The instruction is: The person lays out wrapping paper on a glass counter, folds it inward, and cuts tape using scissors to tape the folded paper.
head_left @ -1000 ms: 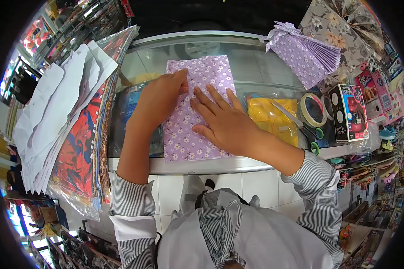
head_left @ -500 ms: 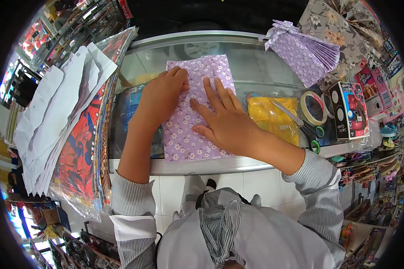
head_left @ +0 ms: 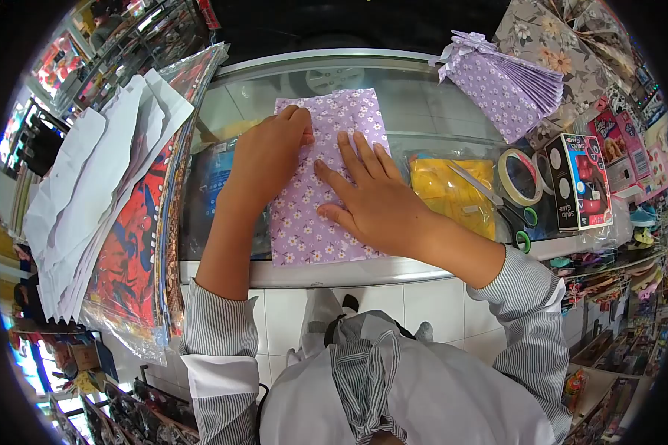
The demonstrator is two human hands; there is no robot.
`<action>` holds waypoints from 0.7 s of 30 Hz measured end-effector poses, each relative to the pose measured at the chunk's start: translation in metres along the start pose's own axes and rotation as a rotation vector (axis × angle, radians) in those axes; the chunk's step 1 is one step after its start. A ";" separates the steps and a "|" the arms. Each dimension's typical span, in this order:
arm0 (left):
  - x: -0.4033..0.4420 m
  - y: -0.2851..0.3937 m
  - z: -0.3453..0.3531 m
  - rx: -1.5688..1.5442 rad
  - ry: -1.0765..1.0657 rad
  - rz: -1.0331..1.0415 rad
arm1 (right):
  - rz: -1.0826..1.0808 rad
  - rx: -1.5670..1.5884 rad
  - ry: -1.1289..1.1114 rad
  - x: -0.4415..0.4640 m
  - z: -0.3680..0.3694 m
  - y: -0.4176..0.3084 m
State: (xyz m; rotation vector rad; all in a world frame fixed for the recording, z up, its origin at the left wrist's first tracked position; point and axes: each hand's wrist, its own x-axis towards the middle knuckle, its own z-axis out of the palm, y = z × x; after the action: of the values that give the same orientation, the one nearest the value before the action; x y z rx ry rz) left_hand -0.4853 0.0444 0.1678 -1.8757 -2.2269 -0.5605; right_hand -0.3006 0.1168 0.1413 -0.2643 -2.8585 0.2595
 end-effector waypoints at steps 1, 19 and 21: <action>0.000 0.001 0.000 0.006 0.002 -0.012 | 0.001 0.004 -0.002 0.000 -0.001 0.000; 0.004 0.002 0.008 0.068 0.120 -0.049 | -0.013 0.005 0.024 0.000 0.001 0.001; 0.003 -0.001 0.007 0.039 0.096 -0.026 | -0.020 0.002 0.026 0.000 0.000 0.001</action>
State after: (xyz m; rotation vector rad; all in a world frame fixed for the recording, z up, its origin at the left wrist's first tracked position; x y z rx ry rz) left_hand -0.4865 0.0500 0.1628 -1.7647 -2.1886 -0.5930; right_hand -0.3006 0.1175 0.1409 -0.2370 -2.8341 0.2525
